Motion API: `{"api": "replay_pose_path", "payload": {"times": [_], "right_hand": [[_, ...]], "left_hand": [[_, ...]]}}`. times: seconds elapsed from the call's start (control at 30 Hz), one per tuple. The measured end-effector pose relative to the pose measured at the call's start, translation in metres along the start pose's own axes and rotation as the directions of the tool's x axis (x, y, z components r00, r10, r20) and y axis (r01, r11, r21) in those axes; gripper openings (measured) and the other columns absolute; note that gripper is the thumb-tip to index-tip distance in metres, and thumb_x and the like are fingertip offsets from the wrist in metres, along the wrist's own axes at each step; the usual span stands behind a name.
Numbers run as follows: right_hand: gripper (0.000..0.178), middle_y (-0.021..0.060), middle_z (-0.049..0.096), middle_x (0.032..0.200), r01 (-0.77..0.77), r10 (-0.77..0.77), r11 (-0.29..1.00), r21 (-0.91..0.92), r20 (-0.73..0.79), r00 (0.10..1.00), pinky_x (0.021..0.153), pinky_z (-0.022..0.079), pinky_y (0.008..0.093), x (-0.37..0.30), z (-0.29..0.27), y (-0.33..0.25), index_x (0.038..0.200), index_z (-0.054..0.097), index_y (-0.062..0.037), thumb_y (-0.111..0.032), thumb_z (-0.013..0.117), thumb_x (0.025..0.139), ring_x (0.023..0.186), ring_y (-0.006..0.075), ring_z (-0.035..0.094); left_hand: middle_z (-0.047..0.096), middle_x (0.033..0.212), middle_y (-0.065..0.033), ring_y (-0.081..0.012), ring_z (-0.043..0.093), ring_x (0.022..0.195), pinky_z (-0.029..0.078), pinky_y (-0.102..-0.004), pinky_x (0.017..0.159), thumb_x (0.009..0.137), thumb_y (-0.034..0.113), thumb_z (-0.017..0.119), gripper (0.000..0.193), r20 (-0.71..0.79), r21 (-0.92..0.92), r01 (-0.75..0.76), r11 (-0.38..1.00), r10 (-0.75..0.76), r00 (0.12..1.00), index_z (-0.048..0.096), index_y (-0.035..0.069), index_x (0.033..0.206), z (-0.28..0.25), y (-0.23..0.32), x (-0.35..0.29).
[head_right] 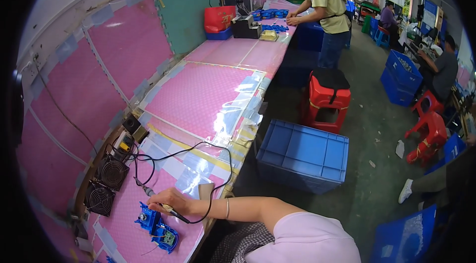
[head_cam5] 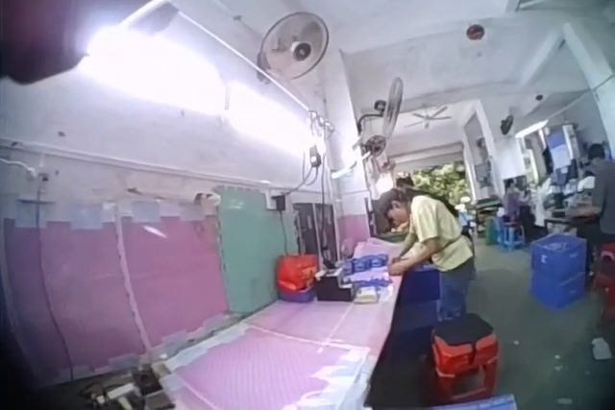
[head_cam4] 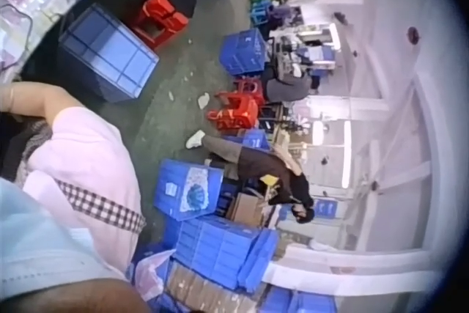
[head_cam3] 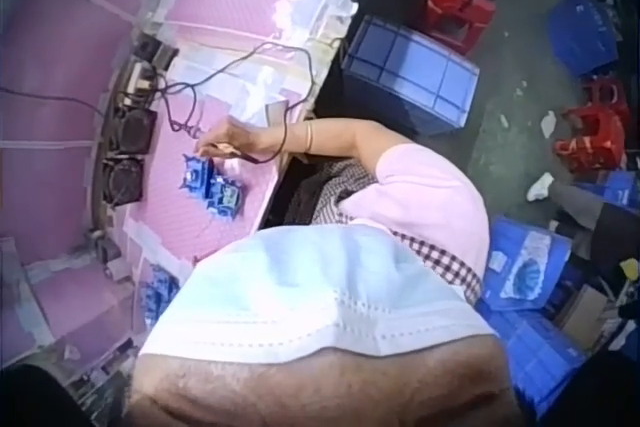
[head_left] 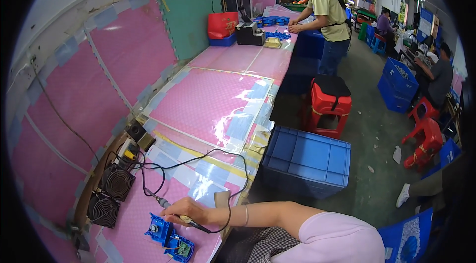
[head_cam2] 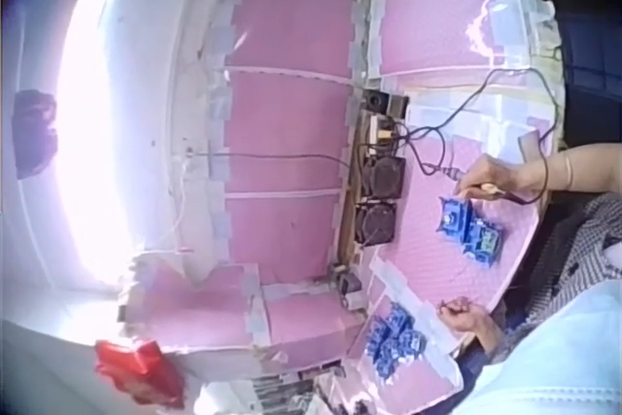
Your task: Soldering electronic components onto a small circuit board attached to a fan.
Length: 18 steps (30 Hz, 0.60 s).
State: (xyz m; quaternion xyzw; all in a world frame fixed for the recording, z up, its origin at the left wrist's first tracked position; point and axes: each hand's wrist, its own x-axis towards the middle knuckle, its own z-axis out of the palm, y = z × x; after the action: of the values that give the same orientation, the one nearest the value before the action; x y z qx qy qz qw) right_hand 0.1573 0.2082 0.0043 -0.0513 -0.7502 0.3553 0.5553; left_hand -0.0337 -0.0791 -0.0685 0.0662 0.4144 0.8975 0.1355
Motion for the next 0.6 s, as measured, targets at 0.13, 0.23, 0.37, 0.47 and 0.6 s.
{"api": "replay_pose_path", "payload": {"times": [0.13,0.23,0.37,0.47,0.6], "right_hand": [[0.020,0.0138,0.058,0.065,-0.019,0.018,0.999,0.029,0.027,0.999,0.051,0.045,0.0364,0.001,0.003,0.000,0.088,0.063,-0.0040,-0.023,0.058,0.092,0.057,0.0301,0.060],[0.024,0.0119,0.061,0.066,-0.026,0.026,1.000,-0.003,0.062,0.998,0.049,0.046,0.0342,0.002,-0.001,0.003,0.093,0.066,-0.0020,-0.025,0.059,0.092,0.053,0.0268,0.059],[0.024,0.0117,0.059,0.063,0.036,-0.036,0.999,0.006,0.021,0.999,0.048,0.045,0.0344,0.001,0.004,0.003,0.092,0.066,-0.0025,-0.025,0.059,0.092,0.052,0.0264,0.058],[0.024,0.0117,0.059,0.062,-0.003,0.004,1.000,-0.017,0.042,0.999,0.048,0.044,0.0349,0.002,0.002,0.001,0.091,0.065,-0.0025,-0.026,0.059,0.092,0.051,0.0270,0.058],[0.024,0.0115,0.058,0.061,0.009,-0.007,0.999,-0.053,0.039,0.999,0.047,0.044,0.0356,0.000,0.004,0.004,0.089,0.065,-0.0026,-0.026,0.058,0.092,0.050,0.0275,0.057]], "left_hand": [[0.050,0.064,0.0011,-0.0097,0.044,0.048,0.037,-0.0218,0.042,0.090,0.015,0.051,0.015,-0.114,-0.022,-0.091,0.996,0.088,0.990,0.055,0.011,0.104,-0.015,-0.006,0.012],[0.054,0.066,0.0005,-0.0108,0.048,0.049,0.041,-0.0223,0.044,0.090,0.016,0.053,0.019,-0.117,-0.178,-0.117,0.977,0.097,0.988,0.055,0.012,0.108,-0.026,-0.010,0.026],[0.054,0.065,0.0008,-0.0102,0.048,0.049,0.040,-0.0223,0.044,0.090,0.017,0.054,0.020,-0.089,-0.078,-0.050,0.996,0.043,0.995,0.054,0.013,0.110,-0.016,0.002,0.006],[0.052,0.061,0.0010,-0.0085,0.046,0.048,0.036,-0.0208,0.043,0.090,0.018,0.054,0.021,-0.107,-0.094,0.019,0.995,-0.029,0.994,0.053,0.013,0.110,-0.037,0.002,0.021],[0.051,0.060,0.0014,-0.0080,0.046,0.048,0.035,-0.0202,0.043,0.090,0.020,0.053,0.019,-0.055,-0.005,0.004,1.000,-0.004,0.998,0.054,0.012,0.107,-0.042,-0.003,0.020]]}}
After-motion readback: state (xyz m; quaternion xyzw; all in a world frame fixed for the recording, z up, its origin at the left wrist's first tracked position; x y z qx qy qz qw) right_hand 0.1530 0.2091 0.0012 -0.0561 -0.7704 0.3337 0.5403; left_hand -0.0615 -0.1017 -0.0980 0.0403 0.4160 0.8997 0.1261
